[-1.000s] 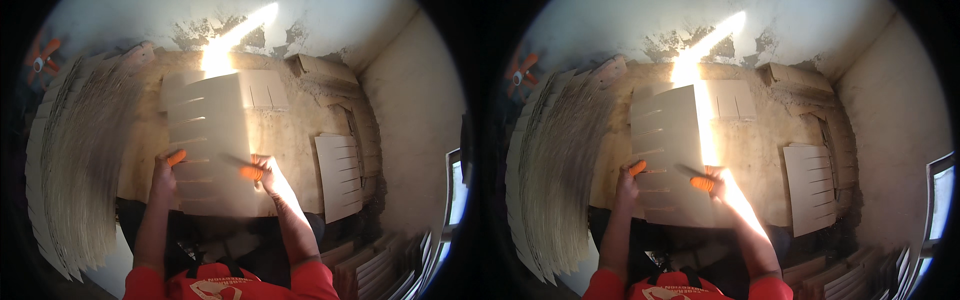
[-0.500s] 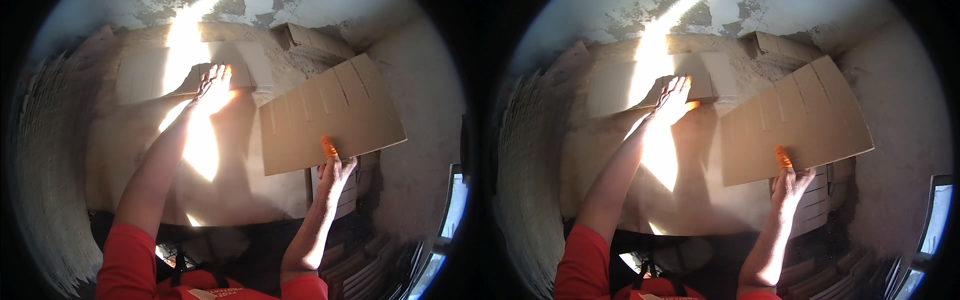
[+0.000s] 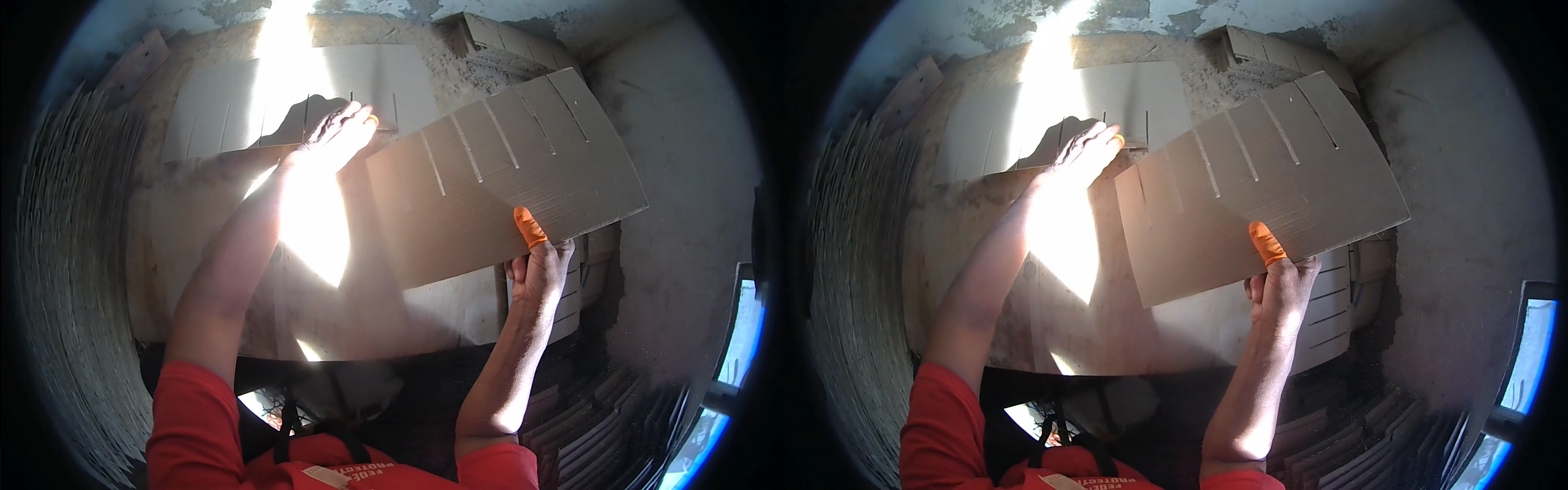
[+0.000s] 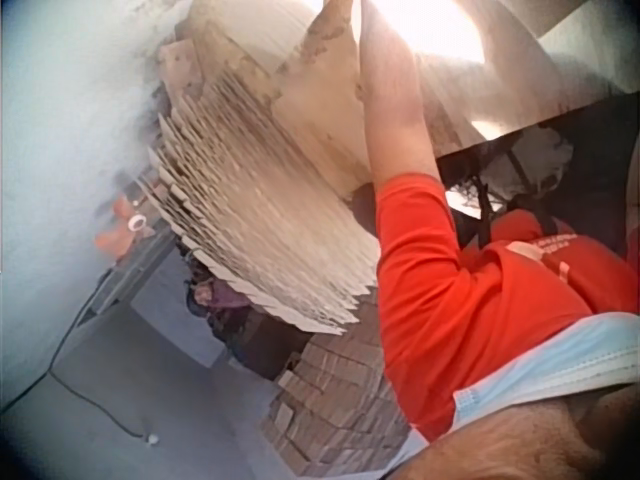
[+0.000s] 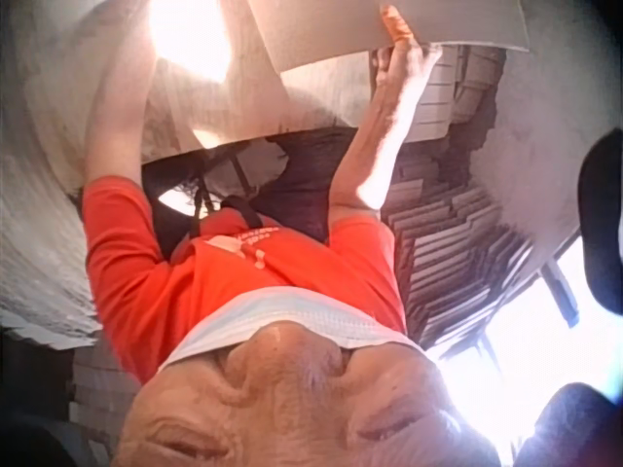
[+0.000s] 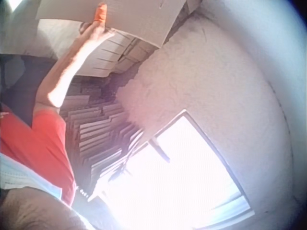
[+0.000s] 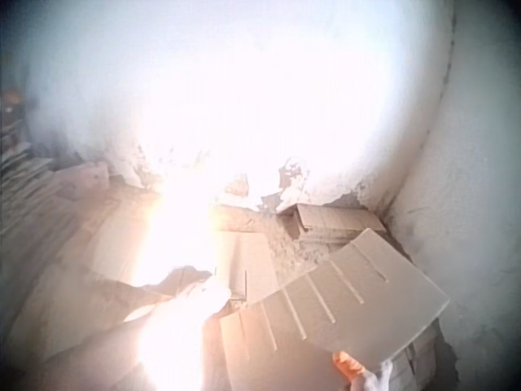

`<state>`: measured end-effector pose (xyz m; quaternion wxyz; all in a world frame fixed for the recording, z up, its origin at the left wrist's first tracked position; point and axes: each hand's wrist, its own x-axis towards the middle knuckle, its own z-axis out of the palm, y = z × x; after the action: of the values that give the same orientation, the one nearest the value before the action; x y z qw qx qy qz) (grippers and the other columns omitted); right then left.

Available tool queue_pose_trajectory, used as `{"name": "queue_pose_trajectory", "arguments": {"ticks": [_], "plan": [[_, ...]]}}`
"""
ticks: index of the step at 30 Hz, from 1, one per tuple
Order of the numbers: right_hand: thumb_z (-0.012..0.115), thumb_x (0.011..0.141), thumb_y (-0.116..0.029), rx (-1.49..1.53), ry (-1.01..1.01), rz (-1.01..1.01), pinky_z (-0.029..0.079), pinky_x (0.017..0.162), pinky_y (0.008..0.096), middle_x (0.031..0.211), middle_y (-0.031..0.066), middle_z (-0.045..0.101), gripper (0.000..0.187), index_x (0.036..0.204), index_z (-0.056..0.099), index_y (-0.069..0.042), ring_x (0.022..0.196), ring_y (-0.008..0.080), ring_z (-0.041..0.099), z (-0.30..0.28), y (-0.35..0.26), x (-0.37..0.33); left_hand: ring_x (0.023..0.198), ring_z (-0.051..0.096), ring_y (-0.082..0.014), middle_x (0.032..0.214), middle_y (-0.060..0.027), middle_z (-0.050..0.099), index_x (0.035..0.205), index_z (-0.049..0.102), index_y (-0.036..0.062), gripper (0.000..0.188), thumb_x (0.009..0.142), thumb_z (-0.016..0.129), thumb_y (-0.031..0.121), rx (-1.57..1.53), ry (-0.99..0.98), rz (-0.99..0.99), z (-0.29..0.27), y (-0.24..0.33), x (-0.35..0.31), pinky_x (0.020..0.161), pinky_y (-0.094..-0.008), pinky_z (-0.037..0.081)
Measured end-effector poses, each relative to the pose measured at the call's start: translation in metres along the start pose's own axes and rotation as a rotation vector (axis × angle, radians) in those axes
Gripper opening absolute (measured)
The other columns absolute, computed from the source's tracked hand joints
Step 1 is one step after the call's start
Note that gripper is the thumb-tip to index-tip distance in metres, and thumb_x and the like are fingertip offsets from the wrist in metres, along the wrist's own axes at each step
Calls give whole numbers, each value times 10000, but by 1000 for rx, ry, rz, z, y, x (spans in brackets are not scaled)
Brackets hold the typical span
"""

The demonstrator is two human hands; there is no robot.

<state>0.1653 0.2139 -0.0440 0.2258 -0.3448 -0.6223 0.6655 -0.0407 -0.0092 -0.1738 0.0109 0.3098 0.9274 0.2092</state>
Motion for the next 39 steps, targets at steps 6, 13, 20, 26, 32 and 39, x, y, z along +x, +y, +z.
{"name": "queue_pose_trajectory", "arguments": {"ticks": [6,13,20,26,32,39], "plan": [[735,836,-67,-7,-83,-112,273,289,193,589,5,596,61,851,677,-57,314,56,424,-7,8,4,984,586,-266,1118,-154,591,1266,554,-7,440,829,591,29,314,310,518,1,-14,-4,725,-366,545],[631,840,-11,25,-103,-179,260,291,197,588,-8,550,59,804,665,-43,329,32,367,-4,14,4,884,543,-184,1012,-93,565,1008,639,-23,286,746,656,92,775,486,696,-15,13,-31,640,-263,493],[497,838,64,-47,-107,-227,266,301,216,617,6,529,152,843,633,-5,352,39,354,-1,14,0,816,506,-172,905,-75,542,966,634,-18,250,755,628,115,484,406,707,-9,32,-59,580,-240,457],[709,819,-24,-64,-79,-155,238,335,224,573,-31,489,126,765,597,-46,354,39,319,-3,4,-4,804,498,-171,893,-69,527,936,608,2,195,765,618,96,276,347,747,-15,51,-85,605,-246,451],[777,777,-52,-47,-59,-2,235,322,234,513,-39,469,200,721,585,-72,325,43,330,1,-7,-5,792,491,-171,880,-63,511,905,582,22,144,774,608,77,192,354,740,-16,49,-91,630,-252,445],[802,775,-79,-32,-111,-105,235,306,217,504,-33,504,205,710,607,-77,302,49,359,-1,0,-2,778,482,-170,865,-56,493,869,552,46,96,785,597,55,163,333,726,-22,49,-102,660,-259,438]]}}
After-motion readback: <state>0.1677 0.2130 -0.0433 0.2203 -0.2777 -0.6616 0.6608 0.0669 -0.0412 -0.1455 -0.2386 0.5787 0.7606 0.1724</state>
